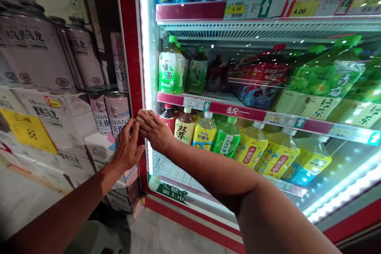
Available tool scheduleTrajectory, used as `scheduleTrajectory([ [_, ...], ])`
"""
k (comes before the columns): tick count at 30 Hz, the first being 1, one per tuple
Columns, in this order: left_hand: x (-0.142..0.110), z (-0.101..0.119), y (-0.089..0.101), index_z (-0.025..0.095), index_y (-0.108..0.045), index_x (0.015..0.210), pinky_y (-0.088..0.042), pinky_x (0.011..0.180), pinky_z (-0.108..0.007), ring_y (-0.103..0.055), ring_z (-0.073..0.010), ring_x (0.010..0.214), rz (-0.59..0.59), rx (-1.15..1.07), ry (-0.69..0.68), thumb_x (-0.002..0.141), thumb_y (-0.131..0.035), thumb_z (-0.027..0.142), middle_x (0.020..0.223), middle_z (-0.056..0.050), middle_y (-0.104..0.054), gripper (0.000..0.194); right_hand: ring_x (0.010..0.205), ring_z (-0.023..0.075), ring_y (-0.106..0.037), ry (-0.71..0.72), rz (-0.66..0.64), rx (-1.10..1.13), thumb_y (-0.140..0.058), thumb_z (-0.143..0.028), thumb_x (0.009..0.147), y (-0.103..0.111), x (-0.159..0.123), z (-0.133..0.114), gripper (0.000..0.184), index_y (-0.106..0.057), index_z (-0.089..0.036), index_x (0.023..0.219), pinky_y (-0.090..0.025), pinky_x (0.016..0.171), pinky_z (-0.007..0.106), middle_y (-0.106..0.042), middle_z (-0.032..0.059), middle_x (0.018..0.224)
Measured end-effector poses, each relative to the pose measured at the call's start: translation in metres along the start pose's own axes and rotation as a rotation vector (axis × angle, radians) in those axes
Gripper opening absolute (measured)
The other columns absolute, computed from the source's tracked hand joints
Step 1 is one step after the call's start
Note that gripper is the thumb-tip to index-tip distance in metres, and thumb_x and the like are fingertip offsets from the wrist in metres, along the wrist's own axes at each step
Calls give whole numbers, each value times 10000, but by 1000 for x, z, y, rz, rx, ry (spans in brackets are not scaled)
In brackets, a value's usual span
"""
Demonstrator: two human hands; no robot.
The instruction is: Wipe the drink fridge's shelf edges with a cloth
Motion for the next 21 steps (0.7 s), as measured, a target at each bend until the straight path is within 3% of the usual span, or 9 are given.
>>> scheduleTrajectory([
  [4,-1,0,-2,115,-71,1638,-253,1217,-516,-195,-354,1554,15,-49,24,1017,-220,613,1676,-236,-136,811,1577,324,-177,-66,114,27,-494,-209,971,-11,4,-7,573,-432,-123,1534,-210,1289,602,-351,91,1660],
  [9,-12,5,-10,121,-93,1639,-238,1229,-511,-214,-343,1553,-41,-84,66,1006,-181,642,1671,-227,-185,825,1532,313,-320,68,71,57,-575,-230,927,-42,-14,-29,534,-556,-135,1451,-284,1280,538,-493,98,1575],
  [15,-8,8,-11,109,-47,1637,-234,1242,-512,-148,-322,1578,9,-79,76,1017,-165,620,1693,-225,-108,812,1573,302,-205,-38,133,75,-549,-193,937,-20,-12,-12,589,-465,-134,1518,-223,1290,573,-412,90,1628],
  [21,-25,26,-22,74,-28,1630,-275,1228,-516,-172,-321,1575,-100,-51,103,1016,-186,619,1669,-251,-192,836,1553,307,-267,25,89,83,-601,-238,902,-33,-34,-25,591,-526,-94,1471,-270,1282,530,-439,128,1605],
])
Point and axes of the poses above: each hand's wrist, its own x-axis towards the middle knuckle, its own y-axis out of the back of the hand, z = x × y, the point moved 3 cm from there along x, towards the middle knuckle
